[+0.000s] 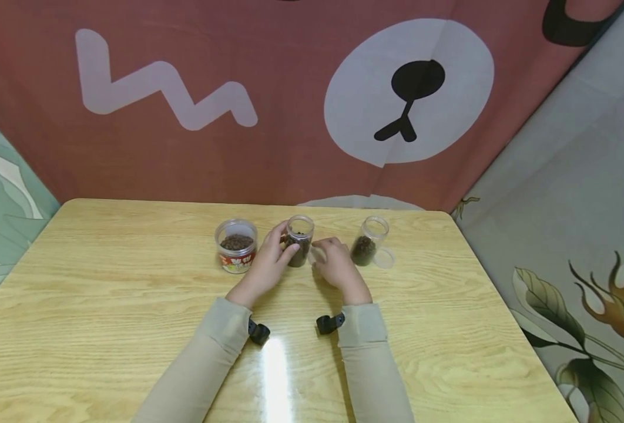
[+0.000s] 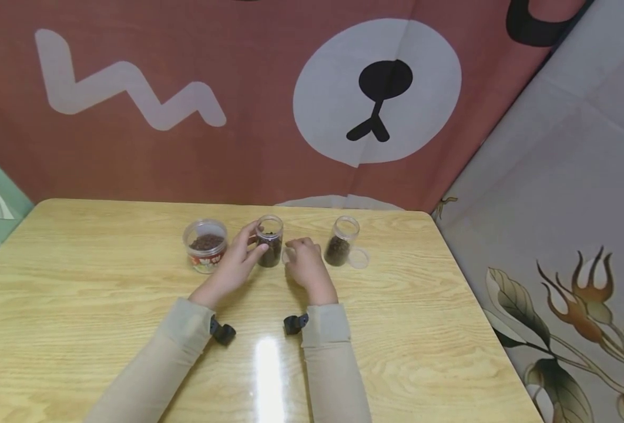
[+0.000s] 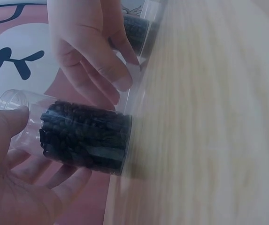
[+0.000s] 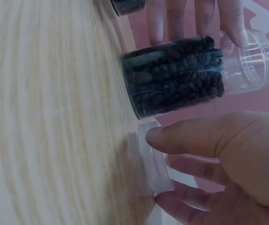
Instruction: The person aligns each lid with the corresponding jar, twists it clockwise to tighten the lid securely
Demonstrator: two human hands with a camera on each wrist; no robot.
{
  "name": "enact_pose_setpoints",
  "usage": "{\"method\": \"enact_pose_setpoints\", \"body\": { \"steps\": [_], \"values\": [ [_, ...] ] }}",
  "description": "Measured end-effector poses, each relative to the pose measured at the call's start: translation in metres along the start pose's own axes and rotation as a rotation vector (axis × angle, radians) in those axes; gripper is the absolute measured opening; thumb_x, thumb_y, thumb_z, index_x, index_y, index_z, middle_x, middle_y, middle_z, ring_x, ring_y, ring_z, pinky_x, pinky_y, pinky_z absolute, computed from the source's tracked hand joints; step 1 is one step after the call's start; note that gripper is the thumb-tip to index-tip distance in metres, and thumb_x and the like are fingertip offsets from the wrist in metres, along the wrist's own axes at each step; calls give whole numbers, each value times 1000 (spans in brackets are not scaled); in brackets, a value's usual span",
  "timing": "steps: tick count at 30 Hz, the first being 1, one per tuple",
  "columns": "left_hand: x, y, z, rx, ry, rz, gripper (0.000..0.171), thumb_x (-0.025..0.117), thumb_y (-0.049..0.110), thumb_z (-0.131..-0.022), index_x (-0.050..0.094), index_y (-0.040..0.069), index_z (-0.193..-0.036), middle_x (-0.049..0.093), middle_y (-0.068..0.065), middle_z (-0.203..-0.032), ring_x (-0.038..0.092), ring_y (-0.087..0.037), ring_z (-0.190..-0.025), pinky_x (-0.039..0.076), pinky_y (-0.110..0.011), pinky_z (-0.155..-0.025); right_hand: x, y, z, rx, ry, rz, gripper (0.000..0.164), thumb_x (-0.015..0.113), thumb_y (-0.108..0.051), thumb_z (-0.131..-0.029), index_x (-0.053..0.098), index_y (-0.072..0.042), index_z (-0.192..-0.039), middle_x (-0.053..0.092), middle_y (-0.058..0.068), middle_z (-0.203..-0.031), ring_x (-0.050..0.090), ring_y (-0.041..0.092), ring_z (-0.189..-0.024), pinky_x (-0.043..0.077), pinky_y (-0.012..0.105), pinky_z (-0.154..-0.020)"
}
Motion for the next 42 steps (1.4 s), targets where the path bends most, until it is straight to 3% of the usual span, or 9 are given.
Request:
{"method": "enact_pose_setpoints", "body": {
  "steps": [22,35,42],
  "values": [
    [-4,-2,2,8,-21,6,60,54,15,-106,25,-2,-156,40,-28,-148,47,-41,-135,48,-47,-106,-4,2,2,-9,12,-23,43,70,-6,-95,60,1,-136,50,26,-141,45,45,-131,38,55,-112],
    [-3,-5,2,8,-37,68,59,56,10,-105,25,-8,-152,38,-30,-145,45,-44,-136,44,-47,-110,-10,4,2,12,51,-89,49,62,-17,-102,49,2,-146,44,28,-144,42,42,-136,37,53,-114],
    [-4,-7,6,-28,-85,55,62,56,17,-106,25,-2,-156,33,-28,-151,44,-42,-137,43,-45,-111,-14,4,4,19,74,-137,52,63,-18,-102,48,3,-147,42,29,-142,47,43,-131,39,54,-112]
  ]
}}
Point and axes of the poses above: each hand's wrist, its own z-axis away from the middle knuckle, its own x-axis out of the palm, y = z × x, the point moved 8 cm from there along -z, towards the middle knuckle
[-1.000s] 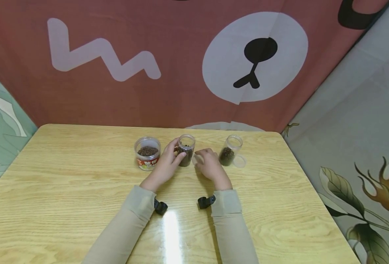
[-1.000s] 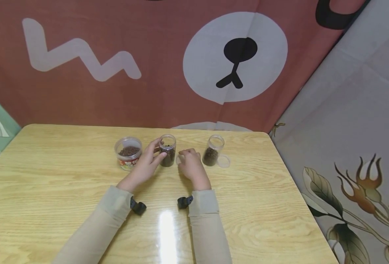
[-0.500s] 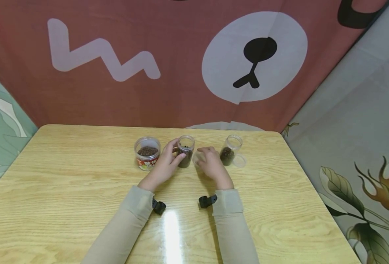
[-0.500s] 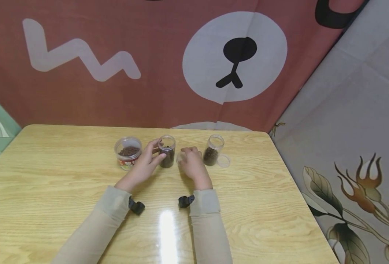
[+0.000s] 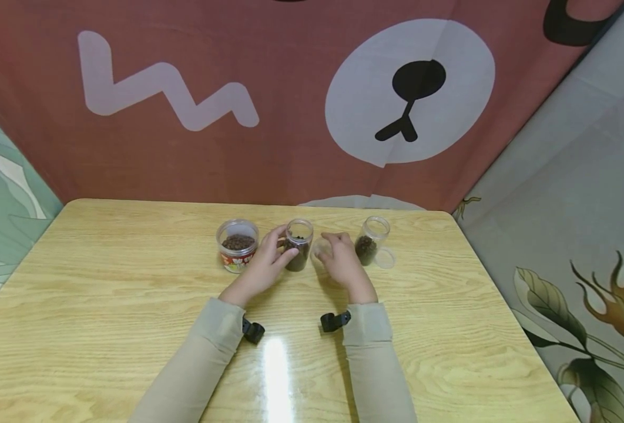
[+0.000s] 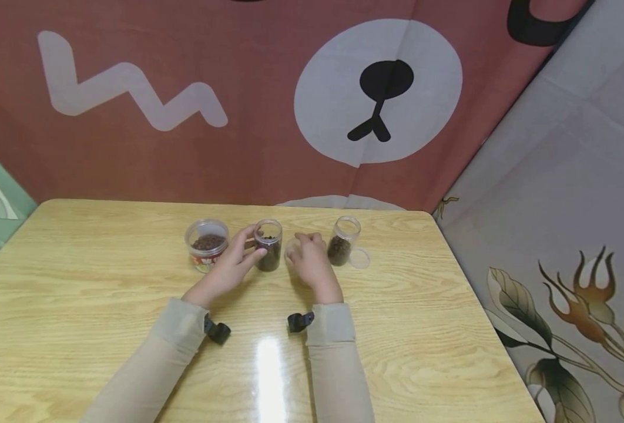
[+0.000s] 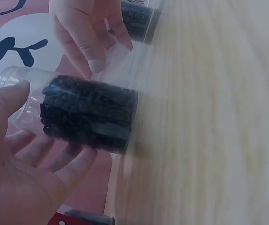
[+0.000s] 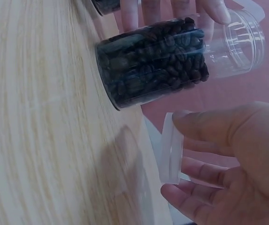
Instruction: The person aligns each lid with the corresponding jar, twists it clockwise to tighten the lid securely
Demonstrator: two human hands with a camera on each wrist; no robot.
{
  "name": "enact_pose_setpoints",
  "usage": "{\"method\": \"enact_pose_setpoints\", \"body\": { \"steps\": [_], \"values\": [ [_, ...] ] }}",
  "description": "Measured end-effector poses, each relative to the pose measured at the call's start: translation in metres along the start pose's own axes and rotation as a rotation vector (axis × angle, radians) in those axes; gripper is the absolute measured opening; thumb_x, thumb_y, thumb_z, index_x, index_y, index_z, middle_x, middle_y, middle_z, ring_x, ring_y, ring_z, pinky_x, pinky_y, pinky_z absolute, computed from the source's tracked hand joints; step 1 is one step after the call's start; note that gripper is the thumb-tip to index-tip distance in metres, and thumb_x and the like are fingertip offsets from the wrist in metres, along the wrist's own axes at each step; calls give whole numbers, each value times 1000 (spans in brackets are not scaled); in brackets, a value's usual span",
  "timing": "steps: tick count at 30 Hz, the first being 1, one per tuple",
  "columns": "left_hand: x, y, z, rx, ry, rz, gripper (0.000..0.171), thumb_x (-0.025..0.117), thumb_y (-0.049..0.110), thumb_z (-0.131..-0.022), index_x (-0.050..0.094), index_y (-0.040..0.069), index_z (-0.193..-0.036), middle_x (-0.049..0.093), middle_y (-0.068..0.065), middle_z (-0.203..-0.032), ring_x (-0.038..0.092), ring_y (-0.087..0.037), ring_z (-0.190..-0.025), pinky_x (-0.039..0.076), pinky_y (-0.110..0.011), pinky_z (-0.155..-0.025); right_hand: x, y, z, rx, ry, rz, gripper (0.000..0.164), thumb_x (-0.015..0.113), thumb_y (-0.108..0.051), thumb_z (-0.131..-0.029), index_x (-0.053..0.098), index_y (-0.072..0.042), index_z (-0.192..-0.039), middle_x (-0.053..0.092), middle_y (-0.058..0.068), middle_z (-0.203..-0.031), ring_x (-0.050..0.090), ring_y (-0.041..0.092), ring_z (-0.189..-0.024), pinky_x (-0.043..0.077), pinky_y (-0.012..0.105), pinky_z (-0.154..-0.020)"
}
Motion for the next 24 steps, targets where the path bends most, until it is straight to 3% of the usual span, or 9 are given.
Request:
{"method": "enact_pose_setpoints", "body": {
  "steps": [14,24],
  "values": [
    [-1,-2,6,5,-125,44,60,56,23,-106,29,5,-157,31,-19,-159,37,-38,-144,36,-49,-116,-11,2,1,51,72,-64,53,60,-23,-104,46,0,-149,38,27,-147,45,43,-134,40,56,-110],
    [-3,-8,9,4,-172,59,60,56,29,-106,30,16,-158,40,-15,-157,39,-37,-144,38,-55,-113,-16,-2,1,10,130,-67,53,67,-23,-98,52,2,-143,54,26,-138,58,40,-119,52,52,-97]
  ]
}}
Point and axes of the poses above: each hand's wrist, its own z-axis away from the middle knuckle, its own x-axis out of the palm, y = z × x, the point moved 8 cm from there along -z, towards the middle knuckle
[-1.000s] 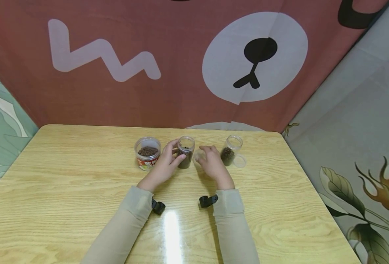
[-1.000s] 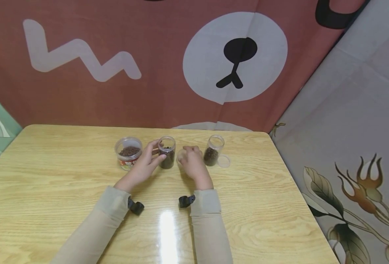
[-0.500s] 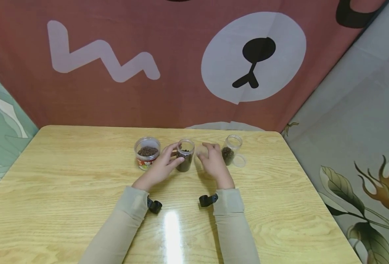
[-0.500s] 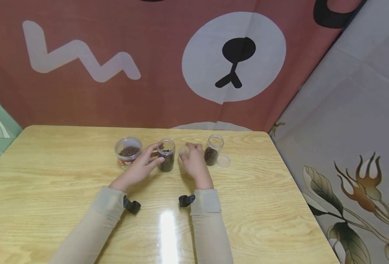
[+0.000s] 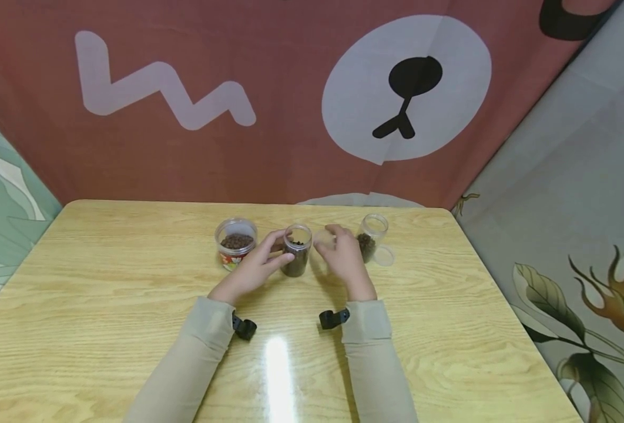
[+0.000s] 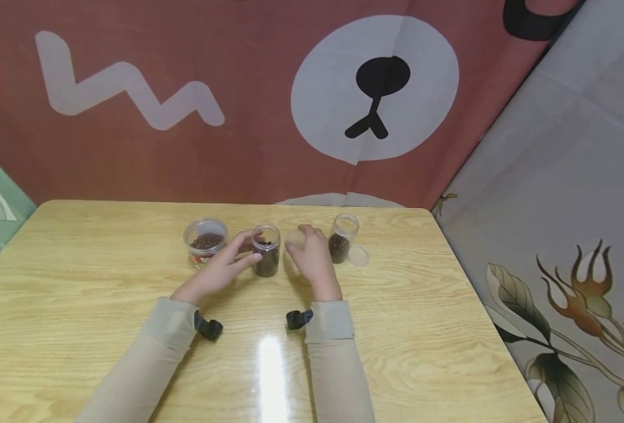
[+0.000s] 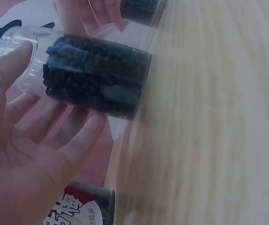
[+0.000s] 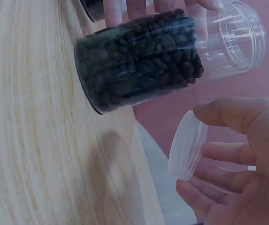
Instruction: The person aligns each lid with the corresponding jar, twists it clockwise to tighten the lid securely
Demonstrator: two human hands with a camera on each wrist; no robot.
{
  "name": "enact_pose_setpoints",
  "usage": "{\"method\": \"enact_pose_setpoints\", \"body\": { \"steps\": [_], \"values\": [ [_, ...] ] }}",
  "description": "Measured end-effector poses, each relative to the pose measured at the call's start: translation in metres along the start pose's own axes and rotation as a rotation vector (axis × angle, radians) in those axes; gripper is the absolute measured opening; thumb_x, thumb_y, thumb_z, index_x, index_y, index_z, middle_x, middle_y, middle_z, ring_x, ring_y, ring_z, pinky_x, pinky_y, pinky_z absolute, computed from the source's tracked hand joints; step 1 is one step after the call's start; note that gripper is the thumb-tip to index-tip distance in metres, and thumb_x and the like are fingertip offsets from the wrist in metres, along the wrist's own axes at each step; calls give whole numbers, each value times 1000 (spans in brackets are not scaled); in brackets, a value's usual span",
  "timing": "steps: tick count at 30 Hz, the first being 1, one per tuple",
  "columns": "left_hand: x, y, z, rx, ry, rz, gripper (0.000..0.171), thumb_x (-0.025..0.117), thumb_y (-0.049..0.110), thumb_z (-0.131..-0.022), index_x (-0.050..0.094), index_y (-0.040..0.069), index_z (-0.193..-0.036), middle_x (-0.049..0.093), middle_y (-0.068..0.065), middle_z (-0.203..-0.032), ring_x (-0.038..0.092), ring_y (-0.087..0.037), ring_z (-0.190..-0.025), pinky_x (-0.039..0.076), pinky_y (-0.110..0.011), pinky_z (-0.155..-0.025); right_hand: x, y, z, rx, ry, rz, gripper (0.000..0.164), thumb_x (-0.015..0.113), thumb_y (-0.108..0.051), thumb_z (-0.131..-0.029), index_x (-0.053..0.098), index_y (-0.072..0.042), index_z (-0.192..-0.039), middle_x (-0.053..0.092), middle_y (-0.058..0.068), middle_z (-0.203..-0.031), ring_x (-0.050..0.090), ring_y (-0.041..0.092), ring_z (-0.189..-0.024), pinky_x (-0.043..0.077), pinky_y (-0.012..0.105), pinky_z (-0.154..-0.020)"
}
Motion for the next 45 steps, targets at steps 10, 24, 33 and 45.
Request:
{"method": "enact_pose_setpoints", "body": {
  "steps": [10,24,33,45],
  "values": [
    [1,-4,0,-12,-36,32,60,59,28,-105,32,15,-157,44,-13,-154,41,-37,-142,39,-54,-112,-10,-6,2,3,80,-77,52,74,-23,-94,56,0,-137,56,21,-132,60,38,-114,54,48,-93],
    [0,-6,2,20,-58,51,59,62,21,-103,36,11,-155,47,-11,-151,45,-33,-140,41,-53,-111,-20,-11,4,-31,178,-181,47,72,-24,-94,60,-5,-135,57,21,-125,61,35,-109,55,45,-93],
    [1,-7,7,40,-123,111,58,63,21,-102,38,9,-154,41,-15,-155,43,-33,-140,40,-53,-111,-20,-11,4,-22,143,-251,48,74,-24,-94,59,-3,-134,55,19,-129,59,33,-111,54,43,-96],
    [0,-10,10,83,-185,214,57,63,10,-101,39,2,-152,43,-22,-152,43,-35,-141,41,-46,-112,-23,-16,5,-78,115,-368,41,70,-16,-93,58,1,-129,60,16,-125,60,34,-113,52,42,-99]
  ]
}}
Point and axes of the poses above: each hand's wrist, its own z-axis away from the middle knuckle, its own x-axis out of the palm, y = z × x, the point moved 8 cm from there along -z, towards the middle knuckle
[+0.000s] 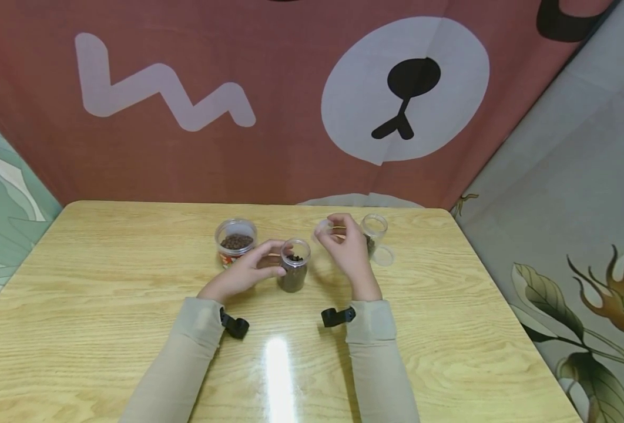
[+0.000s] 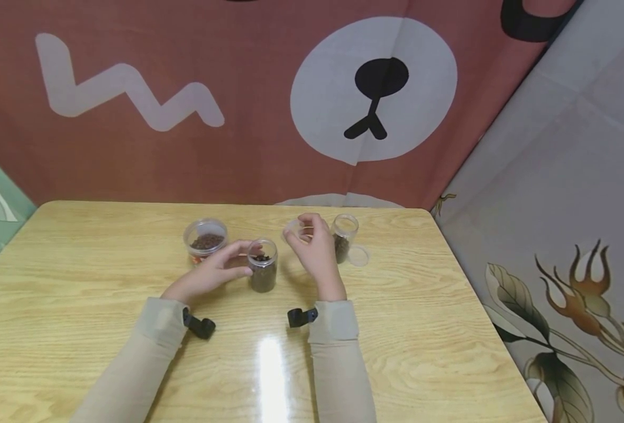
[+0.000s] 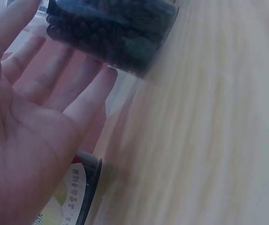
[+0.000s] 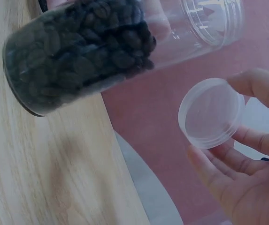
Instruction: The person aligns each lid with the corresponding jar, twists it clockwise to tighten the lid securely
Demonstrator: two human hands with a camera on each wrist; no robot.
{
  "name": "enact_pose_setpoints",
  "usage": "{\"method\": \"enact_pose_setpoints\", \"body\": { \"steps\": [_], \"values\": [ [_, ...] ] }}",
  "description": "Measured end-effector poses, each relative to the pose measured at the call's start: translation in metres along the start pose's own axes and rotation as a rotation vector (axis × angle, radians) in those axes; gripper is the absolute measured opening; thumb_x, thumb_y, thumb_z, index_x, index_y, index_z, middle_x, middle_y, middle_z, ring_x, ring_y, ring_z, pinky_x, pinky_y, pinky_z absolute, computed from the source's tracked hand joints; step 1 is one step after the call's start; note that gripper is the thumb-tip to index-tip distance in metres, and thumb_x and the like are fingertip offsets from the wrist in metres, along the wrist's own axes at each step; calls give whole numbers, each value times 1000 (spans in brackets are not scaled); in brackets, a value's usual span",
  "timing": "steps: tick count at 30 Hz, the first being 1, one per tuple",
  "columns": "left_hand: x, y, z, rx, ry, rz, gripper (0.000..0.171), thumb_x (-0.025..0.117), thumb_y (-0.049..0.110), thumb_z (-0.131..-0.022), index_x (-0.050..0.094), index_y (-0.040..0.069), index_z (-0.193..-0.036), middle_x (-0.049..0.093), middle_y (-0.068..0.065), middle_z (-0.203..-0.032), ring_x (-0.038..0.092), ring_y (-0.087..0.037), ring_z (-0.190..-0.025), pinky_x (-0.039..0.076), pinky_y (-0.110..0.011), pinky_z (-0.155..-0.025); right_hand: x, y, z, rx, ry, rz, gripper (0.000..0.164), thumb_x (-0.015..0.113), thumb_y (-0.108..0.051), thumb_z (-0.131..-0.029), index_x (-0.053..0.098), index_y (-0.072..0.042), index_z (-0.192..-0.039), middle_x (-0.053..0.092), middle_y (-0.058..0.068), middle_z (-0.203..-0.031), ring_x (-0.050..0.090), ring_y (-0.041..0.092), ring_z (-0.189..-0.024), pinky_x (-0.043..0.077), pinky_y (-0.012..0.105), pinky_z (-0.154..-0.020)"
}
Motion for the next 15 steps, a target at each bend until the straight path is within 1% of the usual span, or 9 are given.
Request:
{"method": "enact_pose_setpoints", "body": {
  "steps": [5,11,12,15],
  "values": [
    [-1,-3,3,-20,-15,32,54,64,11,-101,44,7,-151,47,-16,-150,46,-33,-139,44,-39,-110,-1,-4,1,-12,-3,-64,39,73,-16,-92,56,0,-124,59,16,-122,60,31,-112,53,42,-98],
    [-1,-4,4,-22,-44,67,54,65,8,-99,44,3,-149,48,-19,-150,47,-36,-137,47,-34,-107,-2,-7,0,-21,-26,-147,41,76,-14,-91,54,3,-121,56,16,-119,59,29,-111,53,39,-98],
    [-1,-5,4,-25,-48,72,54,65,8,-99,45,3,-149,48,-19,-150,48,-36,-137,47,-34,-106,-2,-7,0,-13,-35,-157,42,76,-12,-91,53,4,-122,56,17,-119,58,29,-112,52,40,-99],
    [0,-7,5,-35,-65,82,53,66,9,-99,46,2,-148,48,-18,-150,48,-37,-136,47,-34,-106,-1,-8,1,-17,-49,-169,43,76,-11,-89,52,4,-121,55,16,-118,58,28,-112,52,39,-100]
  ]
}}
Point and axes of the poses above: each hand's wrist, its own z-axis away from the middle knuckle, its own x-axis out of the palm, y = z × x, the point moved 8 cm from there along -z, towards the middle knuckle
